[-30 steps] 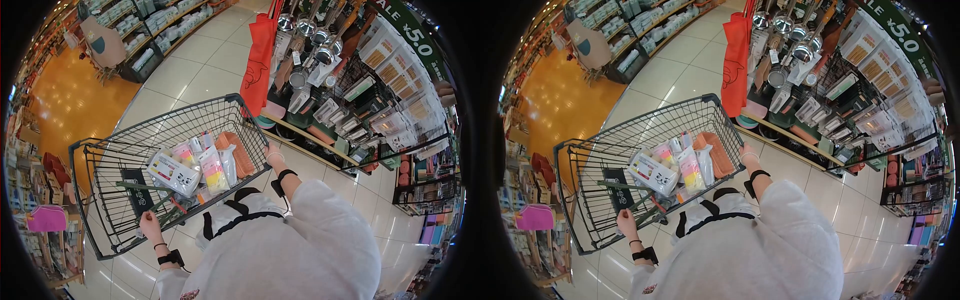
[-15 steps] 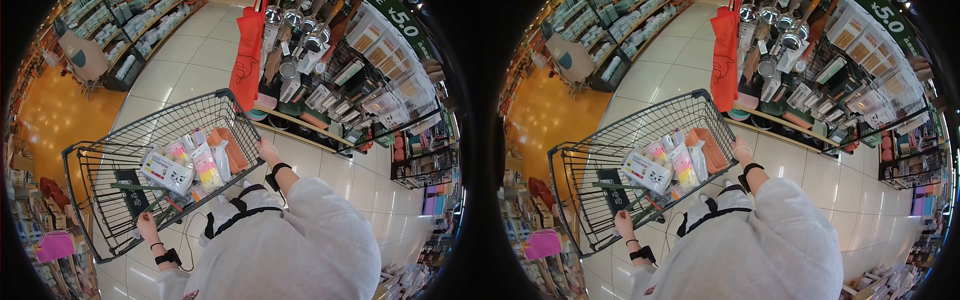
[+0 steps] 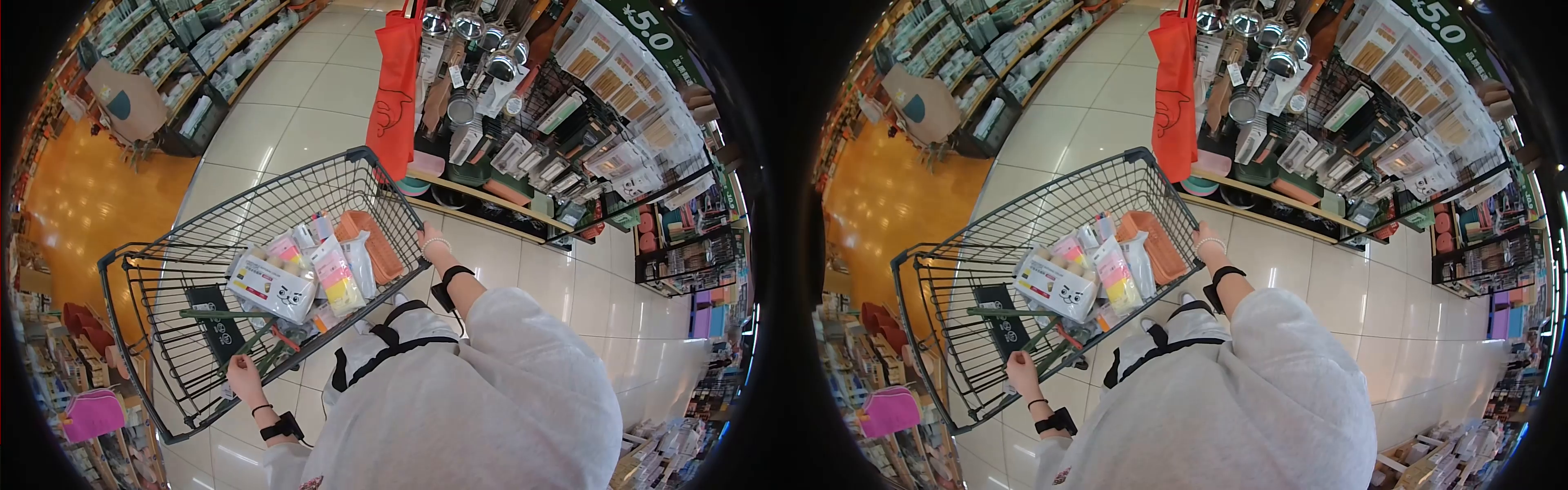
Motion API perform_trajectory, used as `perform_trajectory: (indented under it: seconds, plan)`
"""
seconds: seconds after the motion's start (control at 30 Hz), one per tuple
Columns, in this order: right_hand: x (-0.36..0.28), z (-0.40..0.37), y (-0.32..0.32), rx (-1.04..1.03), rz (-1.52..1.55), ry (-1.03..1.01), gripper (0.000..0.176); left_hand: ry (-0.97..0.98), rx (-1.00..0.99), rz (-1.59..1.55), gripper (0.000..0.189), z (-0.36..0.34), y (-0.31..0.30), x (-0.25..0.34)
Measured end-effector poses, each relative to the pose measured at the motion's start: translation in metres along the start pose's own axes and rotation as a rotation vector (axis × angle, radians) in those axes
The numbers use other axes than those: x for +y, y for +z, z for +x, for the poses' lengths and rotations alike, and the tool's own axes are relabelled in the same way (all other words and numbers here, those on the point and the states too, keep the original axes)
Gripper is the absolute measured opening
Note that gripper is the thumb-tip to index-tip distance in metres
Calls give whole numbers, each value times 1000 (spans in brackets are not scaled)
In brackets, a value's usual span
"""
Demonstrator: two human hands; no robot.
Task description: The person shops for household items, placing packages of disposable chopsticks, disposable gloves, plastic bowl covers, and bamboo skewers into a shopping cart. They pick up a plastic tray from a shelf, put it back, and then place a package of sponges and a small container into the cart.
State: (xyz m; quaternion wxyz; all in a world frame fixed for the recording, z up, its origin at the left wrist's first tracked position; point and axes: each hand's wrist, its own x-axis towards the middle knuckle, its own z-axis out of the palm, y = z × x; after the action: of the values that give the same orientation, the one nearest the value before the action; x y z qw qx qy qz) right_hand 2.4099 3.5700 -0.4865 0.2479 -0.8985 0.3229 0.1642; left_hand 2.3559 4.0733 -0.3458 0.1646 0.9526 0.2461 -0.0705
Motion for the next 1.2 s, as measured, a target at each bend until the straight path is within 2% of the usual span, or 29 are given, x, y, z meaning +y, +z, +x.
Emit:
perform_trajectory:
  seconds: [0.77,0.83,1.2]
  plan:
    - [-3,-6,-5,-22,-1,-1,26,13,-38,50,19,-4,-1,-14]
    - [-1,-5,-6,-75,13,-20,27,-9,-92,73,18,-4,1,-16]
    - [16,-6,-15,-47,79,-105,29,75,-118,83,16,-25,9,-14]
